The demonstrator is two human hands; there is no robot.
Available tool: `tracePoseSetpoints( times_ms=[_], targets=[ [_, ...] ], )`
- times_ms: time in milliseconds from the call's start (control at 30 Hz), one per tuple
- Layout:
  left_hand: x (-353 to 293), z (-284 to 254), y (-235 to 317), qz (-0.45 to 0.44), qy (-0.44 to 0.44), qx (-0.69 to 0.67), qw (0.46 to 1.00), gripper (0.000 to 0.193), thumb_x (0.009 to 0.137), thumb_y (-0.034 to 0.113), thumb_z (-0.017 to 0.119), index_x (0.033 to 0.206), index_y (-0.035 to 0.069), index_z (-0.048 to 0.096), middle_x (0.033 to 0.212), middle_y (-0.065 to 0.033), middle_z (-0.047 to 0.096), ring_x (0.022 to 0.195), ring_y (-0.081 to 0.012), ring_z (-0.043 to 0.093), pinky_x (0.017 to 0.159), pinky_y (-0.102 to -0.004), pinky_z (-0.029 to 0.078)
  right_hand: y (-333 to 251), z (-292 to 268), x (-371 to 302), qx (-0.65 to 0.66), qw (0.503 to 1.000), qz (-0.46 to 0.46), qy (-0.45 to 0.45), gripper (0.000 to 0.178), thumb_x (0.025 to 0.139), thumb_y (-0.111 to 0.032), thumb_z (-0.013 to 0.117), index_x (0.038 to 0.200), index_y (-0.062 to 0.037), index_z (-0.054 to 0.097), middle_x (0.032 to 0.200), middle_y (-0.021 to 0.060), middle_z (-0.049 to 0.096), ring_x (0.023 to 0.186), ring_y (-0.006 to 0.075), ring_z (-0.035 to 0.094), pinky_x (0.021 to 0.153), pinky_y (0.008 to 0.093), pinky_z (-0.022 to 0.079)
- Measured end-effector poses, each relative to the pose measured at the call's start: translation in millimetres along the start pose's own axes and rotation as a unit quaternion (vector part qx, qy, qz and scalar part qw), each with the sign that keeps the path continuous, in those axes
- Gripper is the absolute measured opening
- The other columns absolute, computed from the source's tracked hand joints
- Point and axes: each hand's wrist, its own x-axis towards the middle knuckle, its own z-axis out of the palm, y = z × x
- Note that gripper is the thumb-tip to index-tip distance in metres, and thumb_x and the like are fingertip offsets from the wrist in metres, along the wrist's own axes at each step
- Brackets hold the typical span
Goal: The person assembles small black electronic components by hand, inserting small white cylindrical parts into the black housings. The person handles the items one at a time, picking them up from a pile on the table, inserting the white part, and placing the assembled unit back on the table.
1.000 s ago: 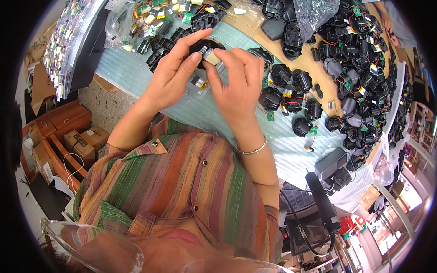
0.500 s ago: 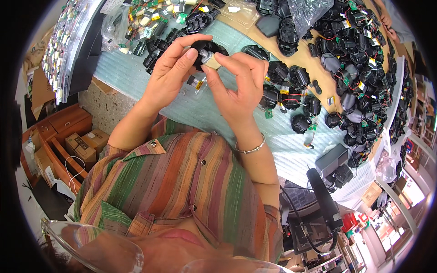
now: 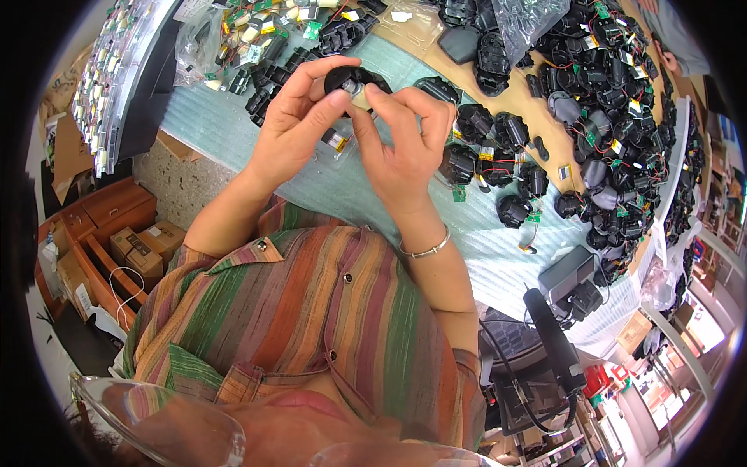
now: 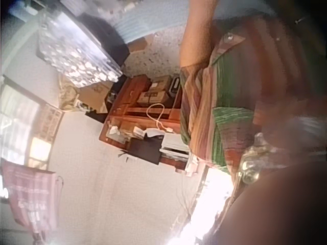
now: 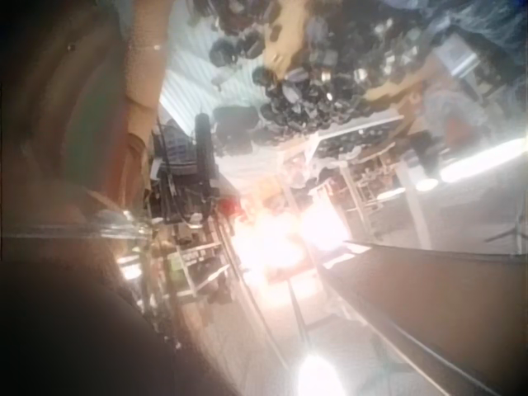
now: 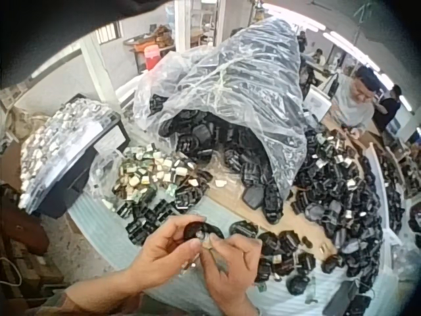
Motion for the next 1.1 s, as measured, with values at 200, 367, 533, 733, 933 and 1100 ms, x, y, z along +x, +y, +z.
tracePoseSetpoints(
  times_ms=[200, 367, 533, 733, 933, 1100],
  targets=[
    [1.3, -4.0, -6.9, 0.028, 0.027, 0.047, 0.998, 0.032, 0.099, 0.005, 0.058, 0.13, 0.0, 0.051, 0.104, -0.0024, 0.061, 0.09, -0.0042, 0.054, 0.076, -0.0188, 0.044, -1.6, 1.9, -0.5, 0.074, 0.997, 0.022, -0.003, 0.046, 0.07, -0.008, 0.087, 0.111, -0.0082, 0.067, 0.097, 0.005, 0.058, 0.082, 0.0182, 0.052, 0.073, 0.0291, 0.045],
    [16.3, -27.4, -5.0, 0.116, 0.089, 0.034, 0.989, 0.027, 0.098, 0.004, 0.059, 0.123, -0.002, 0.05, 0.105, -0.008, 0.066, 0.091, -0.0101, 0.063, 0.081, -0.0234, 0.052, 9.6, 0.8, -4.0, 0.186, 0.979, 0.075, 0.031, 0.05, 0.076, -0.007, 0.085, 0.119, -0.0027, 0.058, 0.104, 0.0076, 0.057, 0.078, 0.0135, 0.052, 0.075, 0.0276, 0.047],
    [31.7, -66.5, -6.6, 0.094, 0.151, 0.007, 0.984, 0.025, 0.101, 0.008, 0.055, 0.124, 0.003, 0.049, 0.11, -0.0116, 0.065, 0.097, -0.0229, 0.068, 0.084, -0.0397, 0.061, 1.8, -6.3, 4.9, 0.103, 0.985, 0.128, -0.047, 0.022, 0.083, -0.007, 0.077, 0.103, -0.0068, 0.068, 0.099, 0.0074, 0.06, 0.078, 0.0146, 0.055, 0.074, 0.0281, 0.047],
    [28.3, -57.1, 22.6, 0.002, 0.185, -0.207, 0.961, 0.02, 0.103, 0.013, 0.052, 0.122, 0.007, 0.051, 0.11, -0.0119, 0.066, 0.095, -0.0252, 0.07, 0.076, -0.0407, 0.064, -2.2, 4.4, 7.3, 0.005, 0.981, 0.029, -0.192, 0.017, 0.079, -0.003, 0.072, 0.095, -0.0095, 0.071, 0.091, 0.0062, 0.064, 0.085, 0.0251, 0.057, 0.076, 0.0348, 0.047],
    [24.4, -67.1, 23.6, 0.014, 0.174, -0.208, 0.962, 0.02, 0.103, 0.015, 0.052, 0.122, 0.007, 0.053, 0.109, -0.0112, 0.066, 0.094, -0.0232, 0.07, 0.076, -0.0393, 0.065, -17.2, 23.4, 18.0, -0.029, 0.964, -0.047, -0.261, 0.022, 0.079, -0.003, 0.071, 0.1, -0.0062, 0.068, 0.089, 0.0064, 0.063, 0.086, 0.0257, 0.056, 0.078, 0.0372, 0.048],
    [26.3, -59.8, 28.7, -0.001, 0.202, -0.195, 0.96, 0.023, 0.103, 0.012, 0.053, 0.124, 0.005, 0.052, 0.107, -0.0103, 0.066, 0.095, -0.0217, 0.07, 0.079, -0.0393, 0.064, -15.5, 41.7, 10.5, -0.1, 0.941, -0.072, -0.315, 0.025, 0.08, -0.003, 0.068, 0.105, -0.0039, 0.067, 0.09, 0.0076, 0.062, 0.087, 0.0257, 0.056, 0.079, 0.0363, 0.049]
  ],
)
